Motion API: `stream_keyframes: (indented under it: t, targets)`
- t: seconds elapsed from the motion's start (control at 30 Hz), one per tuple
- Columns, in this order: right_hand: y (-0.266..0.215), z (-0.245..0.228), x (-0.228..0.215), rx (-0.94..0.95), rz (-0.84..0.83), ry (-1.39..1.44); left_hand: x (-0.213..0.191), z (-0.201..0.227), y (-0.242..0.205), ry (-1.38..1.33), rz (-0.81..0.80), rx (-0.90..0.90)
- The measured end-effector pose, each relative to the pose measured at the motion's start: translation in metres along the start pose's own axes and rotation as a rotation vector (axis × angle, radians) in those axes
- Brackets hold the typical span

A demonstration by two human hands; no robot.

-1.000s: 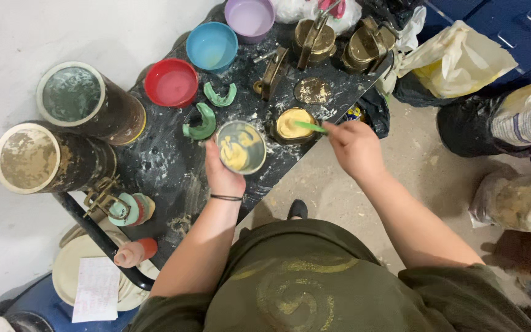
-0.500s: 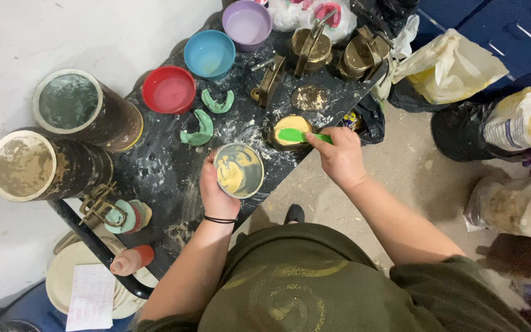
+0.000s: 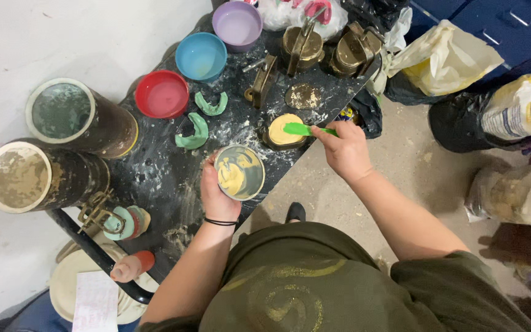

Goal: The person scoops a yellow paste from a container using a green spatula and fills several small metal molds on a cluttered workbench. They repeatedly transfer the paste, smooth it into the molds, and move the filled molds to a nearby blue surface.

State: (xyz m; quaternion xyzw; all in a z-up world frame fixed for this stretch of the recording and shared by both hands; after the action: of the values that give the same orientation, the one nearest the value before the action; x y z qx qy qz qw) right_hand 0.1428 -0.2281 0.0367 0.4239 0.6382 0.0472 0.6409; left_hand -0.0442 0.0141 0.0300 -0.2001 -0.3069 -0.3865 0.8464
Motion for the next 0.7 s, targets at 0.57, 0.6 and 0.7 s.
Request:
stream_keyframes:
  t: [0.57, 0.6, 0.7]
  targets:
    - [-0.022, 0.015, -0.037, -0.013, 0.001, -0.074, 0.017, -0.007, -0.003, 0.035, -0.009, -0.059]
    - [-0.024, 0.015, -0.038, -0.004, -0.004, -0.075, 0.018, -0.007, -0.002, 0.033, -0.013, -0.064]
    - [-0.026, 0.017, -0.044, 0.006, -0.018, -0.077, -0.006, -0.024, 0.007, 0.045, -0.008, -0.065]
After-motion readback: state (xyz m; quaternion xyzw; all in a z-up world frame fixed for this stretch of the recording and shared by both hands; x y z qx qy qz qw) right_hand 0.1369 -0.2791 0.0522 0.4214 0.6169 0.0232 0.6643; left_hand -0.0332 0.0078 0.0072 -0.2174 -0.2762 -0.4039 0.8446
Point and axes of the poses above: each hand's wrist, its own y-axis towards the middle knuckle, its own x-axis out of the palm, z = x × y, the point moved 5 cm from there along y, towards the middle knuckle, and after that the axes turned 4 degrees about -z, right-handed, at the moved point
